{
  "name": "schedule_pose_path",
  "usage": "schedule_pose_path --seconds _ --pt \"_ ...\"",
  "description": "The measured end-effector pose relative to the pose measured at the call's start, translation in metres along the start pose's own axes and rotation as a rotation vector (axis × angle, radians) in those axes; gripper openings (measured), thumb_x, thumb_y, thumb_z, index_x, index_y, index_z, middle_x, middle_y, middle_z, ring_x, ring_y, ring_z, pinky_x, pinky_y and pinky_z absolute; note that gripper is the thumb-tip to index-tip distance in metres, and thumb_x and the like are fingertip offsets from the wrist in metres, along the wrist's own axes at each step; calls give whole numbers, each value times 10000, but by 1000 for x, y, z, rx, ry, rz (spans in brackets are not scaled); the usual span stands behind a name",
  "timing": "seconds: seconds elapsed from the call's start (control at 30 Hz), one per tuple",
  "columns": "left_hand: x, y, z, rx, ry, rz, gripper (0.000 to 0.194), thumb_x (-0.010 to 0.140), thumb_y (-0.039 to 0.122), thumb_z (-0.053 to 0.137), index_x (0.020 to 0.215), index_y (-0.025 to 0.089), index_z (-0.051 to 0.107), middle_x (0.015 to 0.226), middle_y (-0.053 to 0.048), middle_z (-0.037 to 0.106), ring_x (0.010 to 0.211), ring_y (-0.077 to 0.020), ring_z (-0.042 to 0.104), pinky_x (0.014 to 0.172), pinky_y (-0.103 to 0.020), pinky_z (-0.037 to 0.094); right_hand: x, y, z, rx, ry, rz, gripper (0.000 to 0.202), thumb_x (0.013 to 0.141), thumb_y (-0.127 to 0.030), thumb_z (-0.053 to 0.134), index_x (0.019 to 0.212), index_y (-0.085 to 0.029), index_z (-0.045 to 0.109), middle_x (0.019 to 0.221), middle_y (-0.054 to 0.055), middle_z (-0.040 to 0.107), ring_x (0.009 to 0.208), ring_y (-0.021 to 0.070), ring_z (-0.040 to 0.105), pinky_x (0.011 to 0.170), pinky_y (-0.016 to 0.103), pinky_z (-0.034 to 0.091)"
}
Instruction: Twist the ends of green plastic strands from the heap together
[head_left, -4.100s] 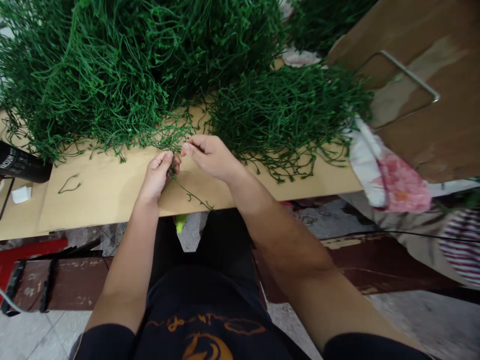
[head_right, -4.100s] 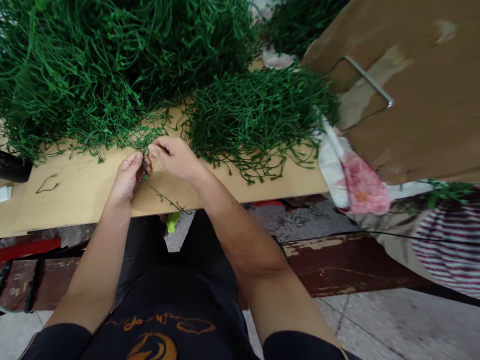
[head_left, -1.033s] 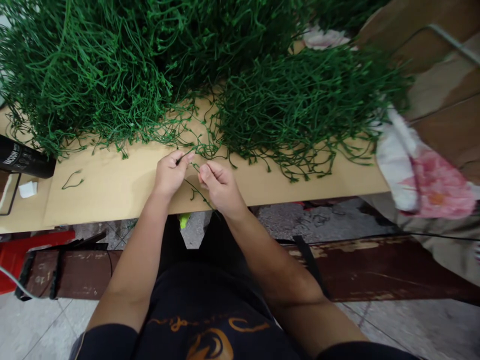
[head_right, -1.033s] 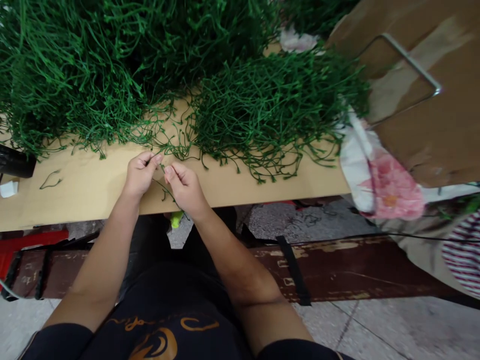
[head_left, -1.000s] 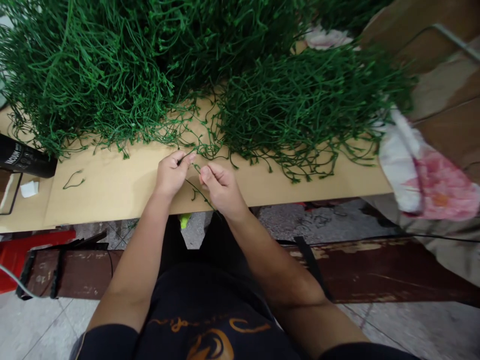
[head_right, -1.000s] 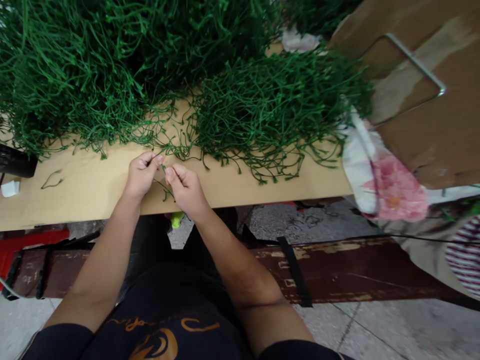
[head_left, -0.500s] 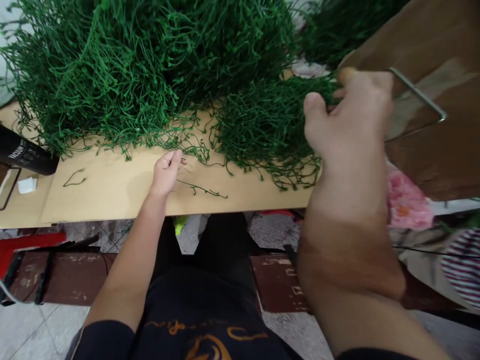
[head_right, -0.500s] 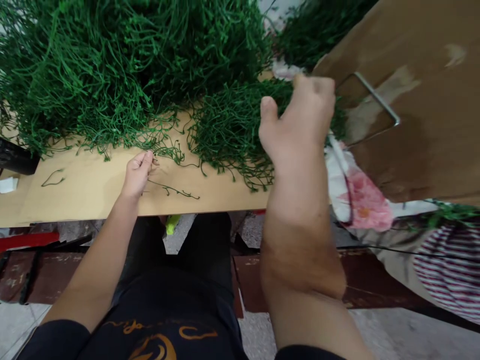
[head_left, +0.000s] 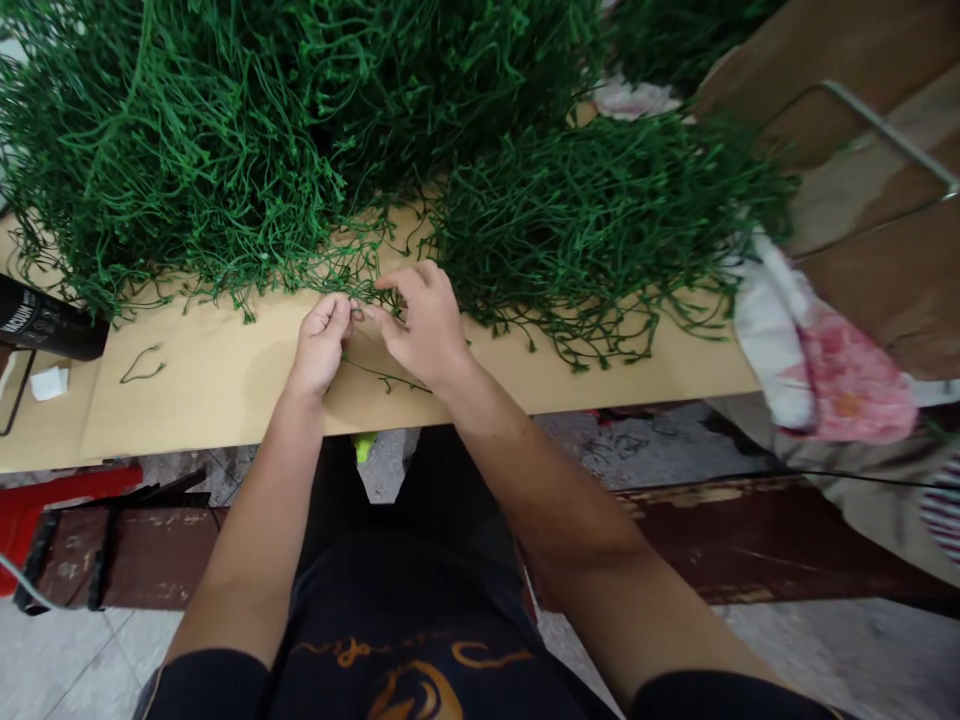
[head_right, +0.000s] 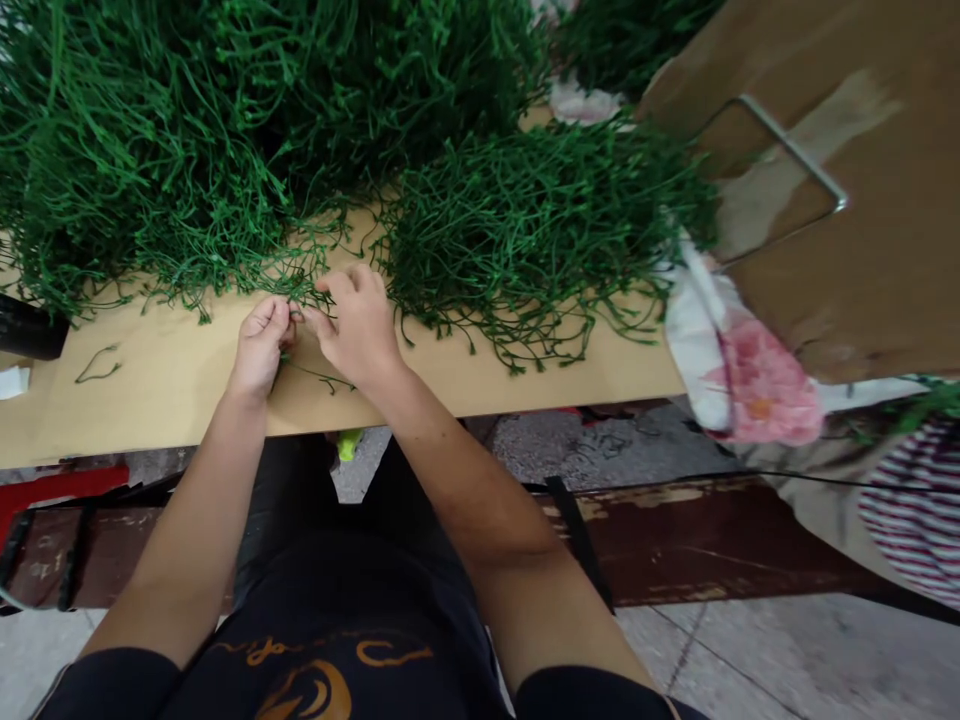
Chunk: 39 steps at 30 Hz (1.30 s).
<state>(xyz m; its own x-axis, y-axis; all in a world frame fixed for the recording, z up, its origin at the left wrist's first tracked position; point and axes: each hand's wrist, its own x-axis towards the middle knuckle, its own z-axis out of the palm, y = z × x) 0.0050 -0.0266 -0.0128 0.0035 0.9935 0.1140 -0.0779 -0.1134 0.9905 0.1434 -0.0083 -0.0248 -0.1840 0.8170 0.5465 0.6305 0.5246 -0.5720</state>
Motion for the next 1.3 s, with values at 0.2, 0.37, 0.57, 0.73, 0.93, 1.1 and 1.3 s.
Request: schedule_pose_path --seconds 0.2,0.37,0.57,0.73,0.93,1.1,1.3 --pt "1 1 1 -50 -75 -22 391 746 547 618 702 173 512 594 50 431 435 -31 253 418 -206 184 -2 2 5 -45 52 22 211 828 -351 551 976 -200 542 931 97 474 927 262 474 828 475 444" --pt "-2 4 2 10 -83 -39 356 788 489 601 662 173 496 545 52 413 438 -40 284 415 -195 231 0 0 8 -97 74 6 140 835 -335 533 852 -196 519 921 96 466 943 261 456 853 476 424" --pt "0 3 1 2 91 -38 256 805 403 610 711 180 525 615 36 462 480 -49 387 429 -174 324 0 -7 1 -49 124 -69 166 886 -288 456 867 -194 591 902 87 540 908 226 493 844 407 427" --pt "-1 4 1 -48 228 -21 212 827 414 574 865 205 578 807 11 554 662 -69 529 585 -178 462 -7 -16 -4 25 62 -143 243 915 -251 405 919 -203 643 981 68 640 1025 215 546 906 385 414" --pt "-4 6 4 43 130 48 304 732 468 671 746 181 571 683 36 540 611 -52 496 606 -167 444 -12 -24 -8 1 -10 -191 264 879 -191 402 935 -212 659 1159 78 604 1263 261 408 1009 455 347" --pt "-2 8 4 83 201 -27 298 774 447 630 706 169 548 673 27 578 570 -50 499 552 -163 433 -11 -22 -4 16 -3 -166 243 878 -255 421 873 -204 658 1109 91 573 1121 261 430 981 466 368" --pt "1 7 1 63 265 -67 285 832 445 551 743 175 540 692 17 598 552 -55 508 501 -161 414 -13 -18 -2 105 20 -104 321 924 -354 357 810 -191 609 876 88 563 874 216 470 842 414 419"
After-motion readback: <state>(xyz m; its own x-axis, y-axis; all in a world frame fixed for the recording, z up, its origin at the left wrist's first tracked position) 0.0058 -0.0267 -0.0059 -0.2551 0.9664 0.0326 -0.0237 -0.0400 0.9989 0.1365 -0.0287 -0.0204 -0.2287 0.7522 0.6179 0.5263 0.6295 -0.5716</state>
